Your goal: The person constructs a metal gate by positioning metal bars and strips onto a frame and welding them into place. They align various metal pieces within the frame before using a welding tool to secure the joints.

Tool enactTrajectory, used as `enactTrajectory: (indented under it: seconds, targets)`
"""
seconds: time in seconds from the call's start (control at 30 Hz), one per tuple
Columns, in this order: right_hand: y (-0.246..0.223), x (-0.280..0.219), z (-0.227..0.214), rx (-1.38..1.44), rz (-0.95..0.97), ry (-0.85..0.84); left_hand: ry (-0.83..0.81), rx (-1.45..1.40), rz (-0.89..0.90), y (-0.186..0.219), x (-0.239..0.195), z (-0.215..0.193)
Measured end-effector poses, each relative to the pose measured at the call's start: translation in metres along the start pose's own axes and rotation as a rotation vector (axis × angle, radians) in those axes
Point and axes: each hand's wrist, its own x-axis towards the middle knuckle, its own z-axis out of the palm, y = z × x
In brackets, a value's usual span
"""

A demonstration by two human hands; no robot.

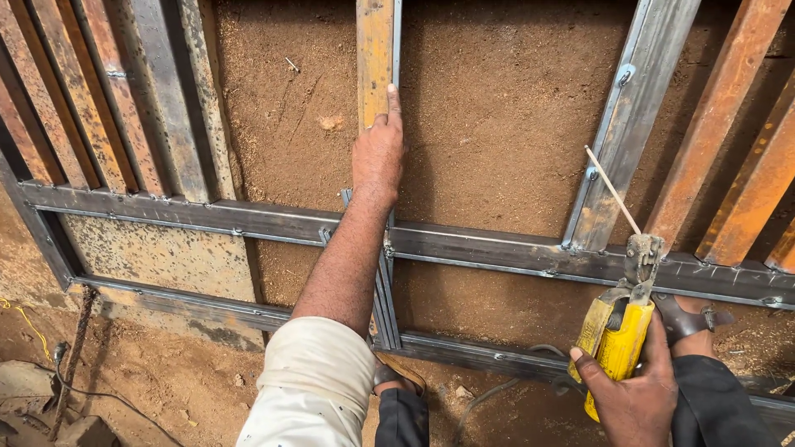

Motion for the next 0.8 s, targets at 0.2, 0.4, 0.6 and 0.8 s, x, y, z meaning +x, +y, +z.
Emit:
enactTrajectory:
  seconds: [0.2, 0.4, 0.6, 0.8]
  targets:
    - [-0.005, 0.002, -0.001, -0.149, -0.158, 0.011, 0.087, 0.021, 0.025, 0.001, -0.002, 0.001]
    - [0.002, 0.013, -0.008, -0.284, -0.274, -0.045, 0.088, 0.064, 0.077, -0.002, 0.002, 0.012]
    - [0.003, 0.016, -0.004, -0.378, -0.214, -0.079, 0.203, 0.085, 0.114, -0.003, 0.004, 0.017]
    - [-0.012, 0.012, 0.002, -0.357, -0.331, -0.078, 0.209, 0.056, 0.116, -0.005, 0.007, 0.018]
